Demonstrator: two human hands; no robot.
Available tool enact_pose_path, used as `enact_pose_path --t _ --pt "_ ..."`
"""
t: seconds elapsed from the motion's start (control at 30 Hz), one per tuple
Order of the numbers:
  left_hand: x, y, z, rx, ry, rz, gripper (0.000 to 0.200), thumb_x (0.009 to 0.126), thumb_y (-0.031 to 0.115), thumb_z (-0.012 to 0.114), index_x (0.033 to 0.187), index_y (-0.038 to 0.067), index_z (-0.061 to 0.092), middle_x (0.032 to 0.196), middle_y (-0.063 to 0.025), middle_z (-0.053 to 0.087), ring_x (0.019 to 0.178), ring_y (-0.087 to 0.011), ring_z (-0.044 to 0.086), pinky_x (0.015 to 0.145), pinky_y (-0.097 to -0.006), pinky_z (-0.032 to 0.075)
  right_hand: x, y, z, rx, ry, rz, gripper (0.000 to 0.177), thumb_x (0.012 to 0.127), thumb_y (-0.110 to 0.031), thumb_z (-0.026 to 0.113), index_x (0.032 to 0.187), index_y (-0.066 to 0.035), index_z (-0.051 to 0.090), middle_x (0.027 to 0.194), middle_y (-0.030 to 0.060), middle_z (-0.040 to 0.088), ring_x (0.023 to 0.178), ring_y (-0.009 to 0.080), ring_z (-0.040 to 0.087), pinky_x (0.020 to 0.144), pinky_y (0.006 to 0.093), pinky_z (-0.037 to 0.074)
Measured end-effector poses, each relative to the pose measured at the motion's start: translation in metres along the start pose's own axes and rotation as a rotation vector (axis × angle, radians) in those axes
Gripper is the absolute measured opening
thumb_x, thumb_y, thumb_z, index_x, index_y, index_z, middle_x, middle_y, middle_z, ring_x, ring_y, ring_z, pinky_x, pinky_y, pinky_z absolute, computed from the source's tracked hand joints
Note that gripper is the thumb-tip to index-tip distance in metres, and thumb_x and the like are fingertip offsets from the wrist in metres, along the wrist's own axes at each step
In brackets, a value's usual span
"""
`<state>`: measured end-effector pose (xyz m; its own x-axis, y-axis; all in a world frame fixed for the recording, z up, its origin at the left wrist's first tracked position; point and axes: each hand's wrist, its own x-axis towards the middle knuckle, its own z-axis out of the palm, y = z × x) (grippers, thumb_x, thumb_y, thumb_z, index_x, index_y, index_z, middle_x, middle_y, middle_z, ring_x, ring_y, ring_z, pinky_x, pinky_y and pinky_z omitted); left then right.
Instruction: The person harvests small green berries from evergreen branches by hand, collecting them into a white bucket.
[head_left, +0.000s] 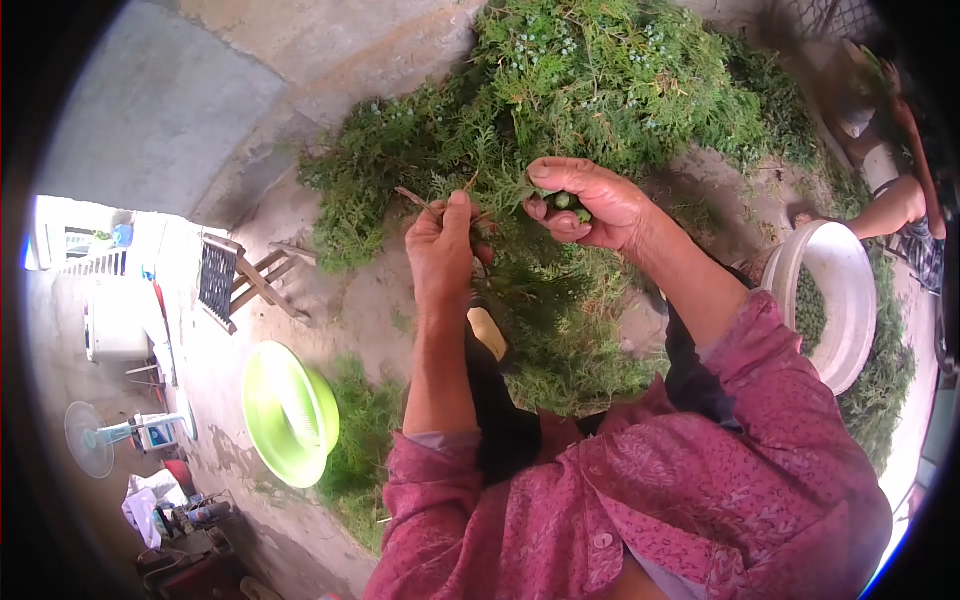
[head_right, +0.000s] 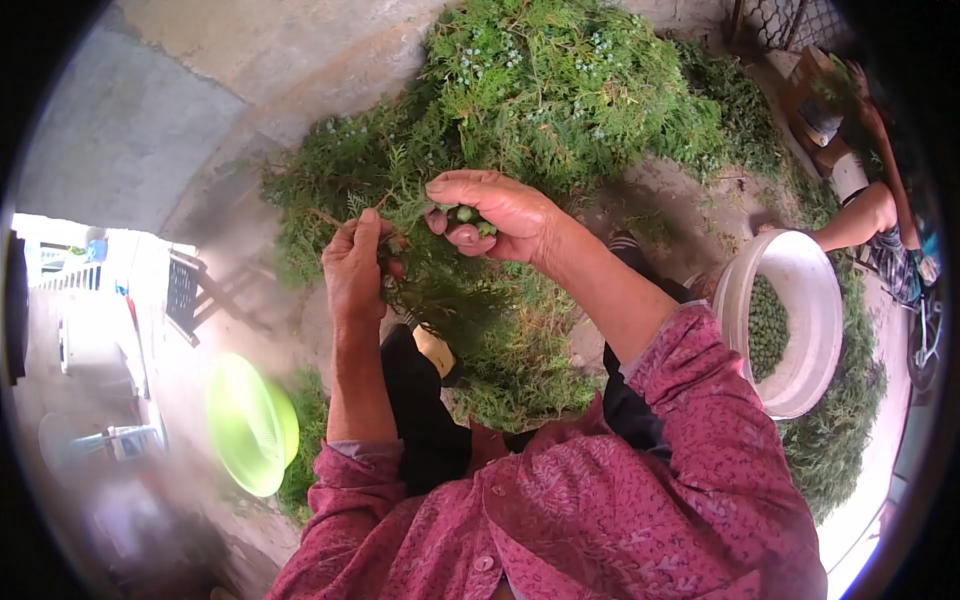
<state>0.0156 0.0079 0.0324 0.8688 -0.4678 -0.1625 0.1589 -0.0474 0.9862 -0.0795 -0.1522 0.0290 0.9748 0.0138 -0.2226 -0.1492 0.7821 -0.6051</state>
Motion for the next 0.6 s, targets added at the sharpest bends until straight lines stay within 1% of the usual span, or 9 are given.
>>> enact_pose_path --t 0.07,0.17,0.23,0.3,0.37,0.43,0.47,0.53,0.6 --pt "0.000 0.000 0.000 -0.064 -0.080 -0.009 0.023 0.086 0.025 0.056 0.082 0.003 0.058 0.067 -0.0023 0.057 0.051 -0.0088 0.051 0.042 -0.0204 0.040 0.001 -0.002 -0.002 0.015 -0.049 -0.005 0.015 0.083 -0.021 0.058 0.085 -0.007 0.054 0.070 0.0050 0.053 0.045 0.0068 0.043 0.035 0.0165 0.028" --pt "-0.005 0.005 0.004 -0.042 -0.187 -0.025 0.022 0.083 0.025 0.060 0.087 0.004 0.060 0.071 -0.0011 0.059 0.059 -0.0075 0.052 0.049 -0.0207 0.042 0.001 -0.003 -0.002 -0.112 0.030 0.030 0.014 0.083 -0.021 0.058 0.084 -0.007 0.054 0.067 0.0033 0.053 0.043 0.0057 0.042 0.035 0.0168 0.028" --pt "-0.008 0.001 0.010 0.012 -0.258 -0.023 0.023 0.081 0.025 0.063 0.085 0.003 0.058 0.069 0.0001 0.057 0.055 -0.0066 0.049 0.048 -0.0197 0.040 0.001 -0.001 0.002 -0.352 0.152 0.047 0.016 0.084 -0.022 0.057 0.080 -0.007 0.056 0.063 0.0013 0.053 0.043 0.0048 0.043 0.036 0.0181 0.031" --pt "-0.007 -0.005 0.010 0.155 -0.358 -0.038 0.021 0.078 0.022 0.066 0.081 0.004 0.058 0.064 0.0014 0.055 0.052 -0.0050 0.046 0.046 -0.0187 0.038 0.003 0.003 0.006 -0.458 0.191 0.048 0.016 0.084 -0.023 0.057 0.080 -0.008 0.056 0.062 0.0002 0.053 0.042 0.0045 0.043 0.036 0.0173 0.030" --pt "-0.007 -0.008 0.009 0.137 -0.337 -0.073 0.018 0.079 0.021 0.065 0.079 0.004 0.058 0.064 0.0013 0.055 0.051 -0.0053 0.047 0.045 -0.0193 0.038 0.006 0.006 0.006 -0.565 0.230 0.047 0.016 0.085 -0.024 0.057 0.080 -0.008 0.057 0.061 -0.0008 0.053 0.042 0.0041 0.043 0.035 0.0165 0.029" --pt "-0.008 -0.007 0.009 0.121 -0.319 -0.108 0.017 0.079 0.019 0.064 0.077 0.004 0.058 0.063 0.0011 0.055 0.050 -0.0056 0.047 0.043 -0.0199 0.038 0.009 0.011 0.002 -0.725 0.243 -0.088 0.012 0.084 -0.019 0.057 0.079 -0.008 0.058 0.059 -0.0015 0.052 0.042 0.0044 0.044 0.036 0.0174 0.030" --pt "-0.007 -0.007 0.008 0.076 -0.293 -0.115 0.015 0.080 0.017 0.063 0.076 0.003 0.058 0.063 0.0003 0.055 0.049 -0.0065 0.048 0.041 -0.0207 0.039 0.009 0.009 0.001 -0.725 0.244 -0.088 0.012 0.084 -0.019 0.057 0.079 -0.008 0.058 0.059 -0.0015 0.052 0.042 0.0044 0.044 0.036 0.0174 0.030" --pt "-0.006 -0.005 0.005 0.032 -0.266 -0.121 0.014 0.080 0.016 0.061 0.074 0.003 0.058 0.063 -0.0005 0.055 0.048 -0.0073 0.048 0.040 -0.0215 0.039 0.006 -0.002 0.001 -0.702 0.357 -0.140 0.007 0.081 -0.013 0.056 0.080 -0.006 0.059 0.061 -0.0010 0.054 0.043 0.0048 0.046 0.037 0.0180 0.031" --pt "-0.003 -0.002 0.002 -0.098 -0.164 -0.140 0.012 0.082 0.014 0.057 0.077 0.003 0.058 0.068 -0.0054 0.059 0.047 -0.0104 0.050 0.041 -0.0223 0.041 0.000 -0.015 0.002 -0.619 0.383 -0.177 0.007 0.078 -0.011 0.057 0.080 -0.005 0.060 0.063 -0.0005 0.056 0.046 0.0050 0.048 0.039 0.0185 0.034"
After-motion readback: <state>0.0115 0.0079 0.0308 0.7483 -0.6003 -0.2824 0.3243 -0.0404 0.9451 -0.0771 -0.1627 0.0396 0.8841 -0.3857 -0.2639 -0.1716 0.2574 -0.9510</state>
